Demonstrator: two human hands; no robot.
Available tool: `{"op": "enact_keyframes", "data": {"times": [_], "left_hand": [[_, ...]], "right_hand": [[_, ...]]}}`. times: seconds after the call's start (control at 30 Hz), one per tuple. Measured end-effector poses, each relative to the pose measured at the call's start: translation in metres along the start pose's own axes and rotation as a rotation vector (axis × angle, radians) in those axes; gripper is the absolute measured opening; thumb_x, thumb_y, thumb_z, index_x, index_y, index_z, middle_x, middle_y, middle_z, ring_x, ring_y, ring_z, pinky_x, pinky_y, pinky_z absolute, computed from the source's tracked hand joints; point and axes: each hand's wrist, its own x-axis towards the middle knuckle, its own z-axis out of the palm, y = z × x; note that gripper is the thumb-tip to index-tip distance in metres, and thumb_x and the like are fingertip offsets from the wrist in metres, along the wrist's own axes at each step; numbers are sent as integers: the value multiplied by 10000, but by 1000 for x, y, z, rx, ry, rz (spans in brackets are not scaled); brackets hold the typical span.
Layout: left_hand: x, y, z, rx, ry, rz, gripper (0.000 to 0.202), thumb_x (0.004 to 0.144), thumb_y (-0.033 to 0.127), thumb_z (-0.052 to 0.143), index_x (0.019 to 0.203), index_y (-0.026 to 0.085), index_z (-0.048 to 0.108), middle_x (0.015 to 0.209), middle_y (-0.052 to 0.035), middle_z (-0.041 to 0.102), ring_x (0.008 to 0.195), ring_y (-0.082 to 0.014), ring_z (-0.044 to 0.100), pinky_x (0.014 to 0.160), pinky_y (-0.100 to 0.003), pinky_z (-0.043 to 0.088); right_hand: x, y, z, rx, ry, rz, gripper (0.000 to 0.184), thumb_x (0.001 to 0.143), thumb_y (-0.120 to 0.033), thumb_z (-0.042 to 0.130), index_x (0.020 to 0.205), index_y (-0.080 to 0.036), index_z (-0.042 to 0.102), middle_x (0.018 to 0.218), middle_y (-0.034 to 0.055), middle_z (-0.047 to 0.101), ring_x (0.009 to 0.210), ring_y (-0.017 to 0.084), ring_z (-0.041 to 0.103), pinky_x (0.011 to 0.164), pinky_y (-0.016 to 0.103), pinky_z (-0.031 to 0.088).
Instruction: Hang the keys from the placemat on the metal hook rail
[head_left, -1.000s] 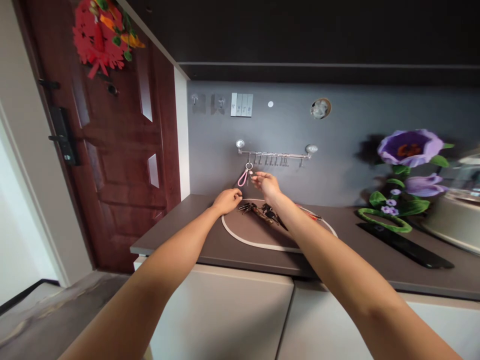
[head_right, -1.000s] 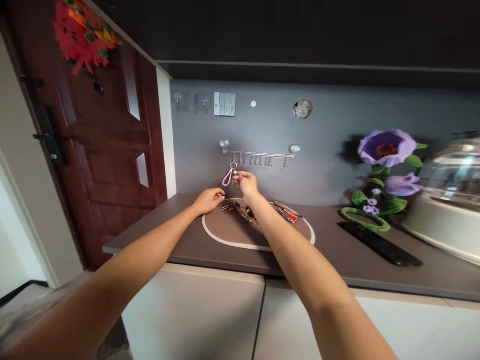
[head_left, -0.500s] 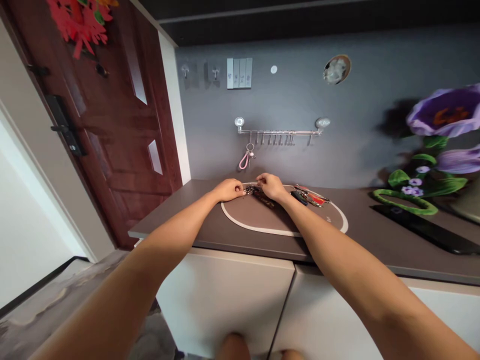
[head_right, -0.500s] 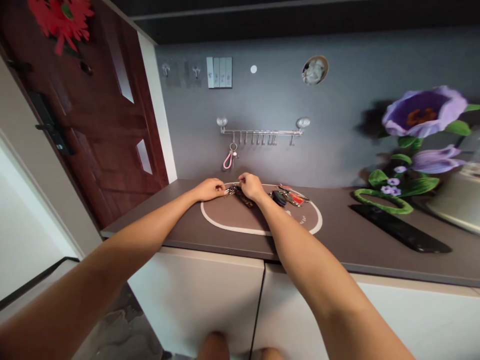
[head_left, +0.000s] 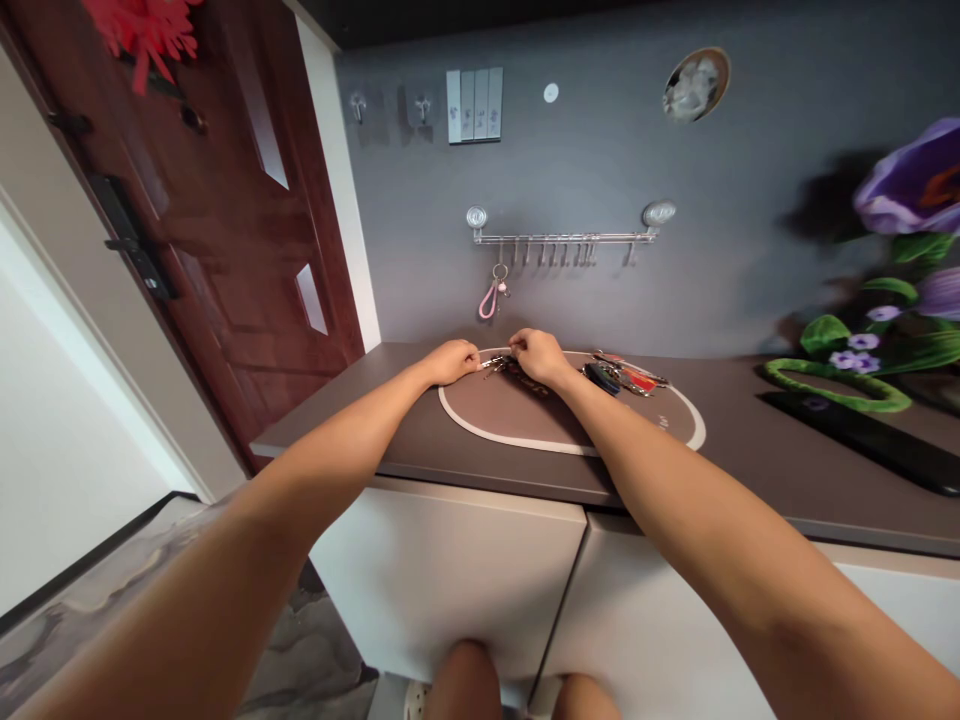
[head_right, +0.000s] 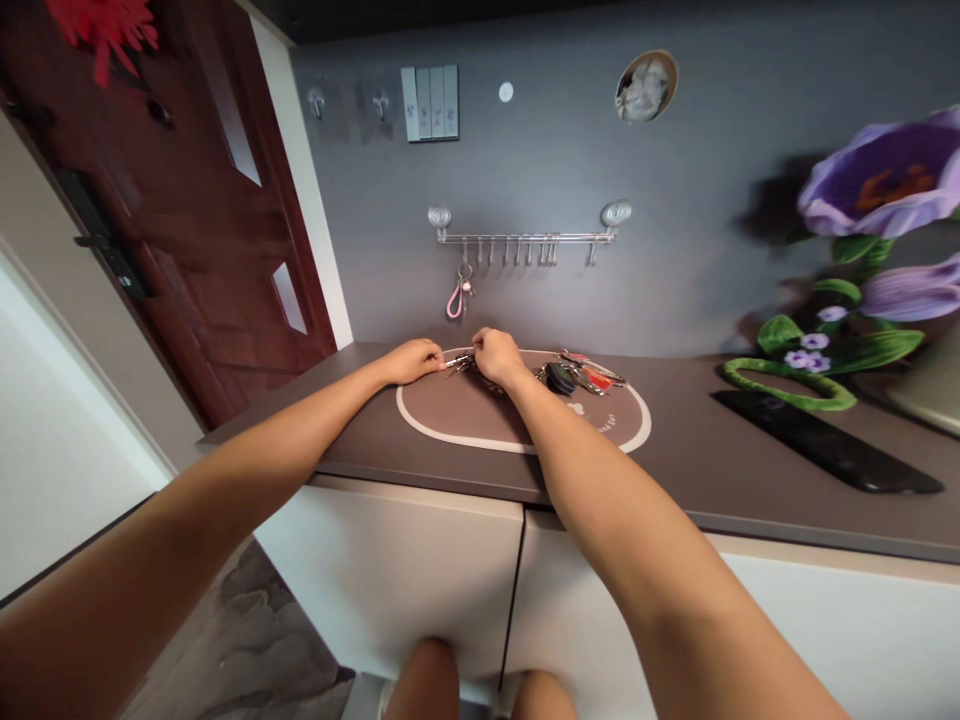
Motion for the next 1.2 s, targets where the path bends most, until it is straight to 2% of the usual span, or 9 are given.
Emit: {"op": "enact_keyframes", "data": {"times": [0.3,0.57,0.67,0.77,0.9,1.03,1.2], "left_hand": [[1,-8,-3,93,49,-22,191,807,215,414,777,138,586,821,-76,567,786,-175,515,733,-279,384],[1,-12,-12,38,211,-90,172,818,180,381,764,149,542,824,-71,541,781,-165,499,746,-292,391],[1,-11,-15,-30,263,-113,157,821,182,383,729,155,507,756,-51,541,748,-156,497,730,-296,397],[2,-10,-15,-234,289,-190,154,831,183,373,712,162,467,656,-12,524,632,-120,495,667,-273,415],[3,-7,-16,-635,323,-319,146,849,164,360,730,154,443,671,-6,539,579,-81,524,627,-243,440],[2,-2,-18,-923,339,-378,116,860,170,384,761,139,436,696,-15,564,603,-79,570,690,-283,470],[0,4,-23,-1186,306,-374,131,878,194,370,768,136,410,700,-44,595,665,-111,619,775,-357,476]], "right_hand": [[0,0,-1,6,13,17,256,764,-159,445,942,-154,629,944,80,655,887,180,582,809,264,404],[-1,-4,-3,-25,1,17,254,771,-160,447,947,-151,630,976,87,649,912,182,579,813,254,399],[-1,-5,-3,-31,-3,15,256,779,-162,442,957,-153,626,979,82,648,910,173,580,810,242,397],[-2,-6,-4,-26,-9,18,258,778,-156,440,960,-156,623,973,79,649,901,166,582,800,235,398],[-4,-7,-5,-5,-13,14,254,784,-173,439,962,-157,620,981,90,646,900,175,582,784,244,404],[-4,-8,-4,-7,-12,-5,253,786,-168,429,948,-157,623,974,92,648,894,182,584,775,252,405],[-4,-8,-3,-5,-11,-30,255,791,-173,424,957,-154,616,1004,97,639,918,186,579,790,258,399]]}}
